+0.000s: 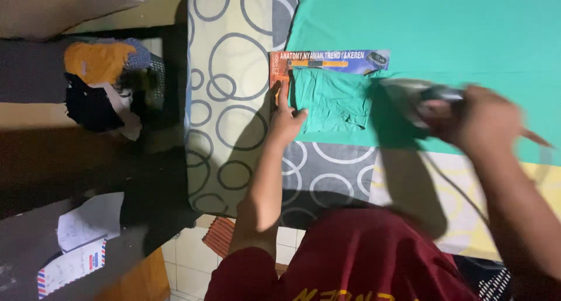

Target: Ironing and folding a green t-shirt using a folding guide

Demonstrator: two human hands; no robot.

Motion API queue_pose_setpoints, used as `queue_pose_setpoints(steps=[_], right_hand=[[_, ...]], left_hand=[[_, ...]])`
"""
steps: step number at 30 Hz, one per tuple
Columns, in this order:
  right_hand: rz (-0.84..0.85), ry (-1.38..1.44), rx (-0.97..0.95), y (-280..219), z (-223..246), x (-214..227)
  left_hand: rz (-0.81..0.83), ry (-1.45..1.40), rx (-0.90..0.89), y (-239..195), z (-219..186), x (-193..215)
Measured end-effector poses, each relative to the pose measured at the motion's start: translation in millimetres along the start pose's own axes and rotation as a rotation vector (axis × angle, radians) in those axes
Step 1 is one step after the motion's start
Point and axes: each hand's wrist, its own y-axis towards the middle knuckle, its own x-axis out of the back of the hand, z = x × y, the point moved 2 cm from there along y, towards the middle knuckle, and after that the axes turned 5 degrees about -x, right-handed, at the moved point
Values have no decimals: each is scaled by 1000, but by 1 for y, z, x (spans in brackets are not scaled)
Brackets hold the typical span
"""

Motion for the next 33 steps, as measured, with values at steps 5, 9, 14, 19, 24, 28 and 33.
queue_pose_setpoints(steps=[5,9,14,19,24,28,33], right_hand=[[-100,-110,335,41,161,-29],[-502,-127,547,77,188,-96],[-344,-176,499,77,205,-67],[-177,-115,563,43,215,-30],[-430,-54,558,71,224,-55],[-44,-71,370,86,239,-17],[1,-142,470,30,219,-21]], left_hand=[[6,-1,55,1,18,-10],[-40,-32,98,-3,28,-12],[-238,-157,-115,2,72,-35],[-320,-143,-141,-2,85,-45],[-362,-5,-135,-12,68,-39],[-360,76,-173,-17,57,-30],[-527,48,-177,-15,73,-26]])
